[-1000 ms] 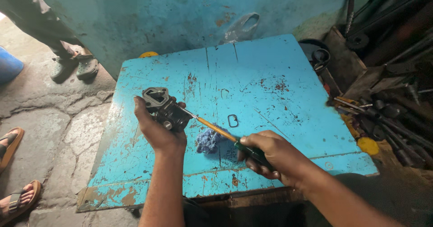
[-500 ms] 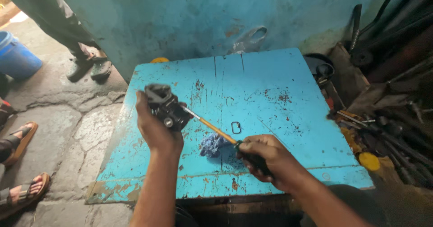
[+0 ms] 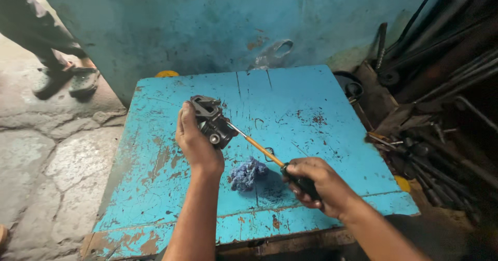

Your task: The person uses a screwdriver to adjust screws on a carburetor held in the left hand. The person repeatedly rotates the screwdriver and repositions the carburetor to access different screws on the component.

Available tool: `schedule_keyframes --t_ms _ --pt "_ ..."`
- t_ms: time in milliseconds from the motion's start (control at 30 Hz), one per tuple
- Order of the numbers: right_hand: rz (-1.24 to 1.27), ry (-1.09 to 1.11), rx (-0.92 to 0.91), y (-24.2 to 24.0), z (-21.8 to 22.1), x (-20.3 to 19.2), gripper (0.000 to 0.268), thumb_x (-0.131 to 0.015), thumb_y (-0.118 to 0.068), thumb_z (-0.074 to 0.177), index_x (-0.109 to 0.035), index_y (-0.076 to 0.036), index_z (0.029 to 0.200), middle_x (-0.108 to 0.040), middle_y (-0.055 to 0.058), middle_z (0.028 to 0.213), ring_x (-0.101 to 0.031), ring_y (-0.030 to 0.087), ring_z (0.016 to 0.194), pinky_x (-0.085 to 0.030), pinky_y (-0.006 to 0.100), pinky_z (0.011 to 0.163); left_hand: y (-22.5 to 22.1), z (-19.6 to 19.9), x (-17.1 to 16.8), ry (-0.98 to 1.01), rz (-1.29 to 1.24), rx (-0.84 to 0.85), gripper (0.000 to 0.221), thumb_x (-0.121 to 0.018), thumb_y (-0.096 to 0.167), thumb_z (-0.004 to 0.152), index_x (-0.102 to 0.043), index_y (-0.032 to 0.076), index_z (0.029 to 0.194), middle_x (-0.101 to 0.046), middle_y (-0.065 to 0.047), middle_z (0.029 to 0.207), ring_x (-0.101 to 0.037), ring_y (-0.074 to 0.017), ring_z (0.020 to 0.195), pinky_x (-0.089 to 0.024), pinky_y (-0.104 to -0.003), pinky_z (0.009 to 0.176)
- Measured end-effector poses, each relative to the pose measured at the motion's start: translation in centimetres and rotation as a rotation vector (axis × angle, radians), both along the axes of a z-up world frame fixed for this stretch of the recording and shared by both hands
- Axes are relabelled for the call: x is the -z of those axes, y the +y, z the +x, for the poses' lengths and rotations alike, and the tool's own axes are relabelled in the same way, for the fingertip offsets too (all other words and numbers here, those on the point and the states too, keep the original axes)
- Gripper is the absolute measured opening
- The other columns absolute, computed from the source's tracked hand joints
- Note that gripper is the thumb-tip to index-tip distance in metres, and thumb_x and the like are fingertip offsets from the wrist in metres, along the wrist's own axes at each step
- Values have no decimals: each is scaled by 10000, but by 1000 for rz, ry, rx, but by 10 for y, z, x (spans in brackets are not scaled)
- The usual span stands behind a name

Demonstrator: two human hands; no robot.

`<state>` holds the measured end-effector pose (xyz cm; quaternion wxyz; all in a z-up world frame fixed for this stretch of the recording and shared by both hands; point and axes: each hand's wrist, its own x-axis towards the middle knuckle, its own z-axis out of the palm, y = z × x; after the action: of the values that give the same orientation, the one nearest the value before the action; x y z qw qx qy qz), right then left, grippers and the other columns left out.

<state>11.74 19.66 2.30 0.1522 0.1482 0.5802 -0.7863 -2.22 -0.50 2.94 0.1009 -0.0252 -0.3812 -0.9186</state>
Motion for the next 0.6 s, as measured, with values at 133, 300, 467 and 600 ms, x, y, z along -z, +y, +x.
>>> schedule_keyframes --t_ms 133,300,467,600 --pt "160 -92 4 -3 -11 -24 357 -575 -288 933 -641 52 845 -544 53 549 -414 83 338 -283 234 274 -6 -7 2 -81 98 -23 387 -511 445 1018 -602 73 1072 -658 -90 881 -666 -198 712 -615 -383 634" --pt "118 -183 -88 -8 -22 -32 492 -472 -367 949 -657 60 790 -551 87 481 -412 91 314 -286 238 276 -12 -9 6 -46 135 -55 406 -507 454 1036 -593 58 1065 -646 -96 879 -660 -205 735 -624 -414 680" --pt "97 -126 -141 1 -21 -23 461 -509 -355 970 -650 44 787 -496 48 466 -381 80 310 -260 239 269 -8 -4 16 19 113 -54 478 -478 492 1033 -599 34 1098 -660 -121 893 -685 -242 748 -623 -422 691" --pt "112 -101 -168 10 -23 -11 437 -522 -339 964 -672 38 802 -509 48 485 -376 80 320 -255 242 275 -10 -4 24 -31 82 -18 536 -450 523 1013 -600 21 1124 -681 -154 886 -715 -279 736 -624 -426 658"
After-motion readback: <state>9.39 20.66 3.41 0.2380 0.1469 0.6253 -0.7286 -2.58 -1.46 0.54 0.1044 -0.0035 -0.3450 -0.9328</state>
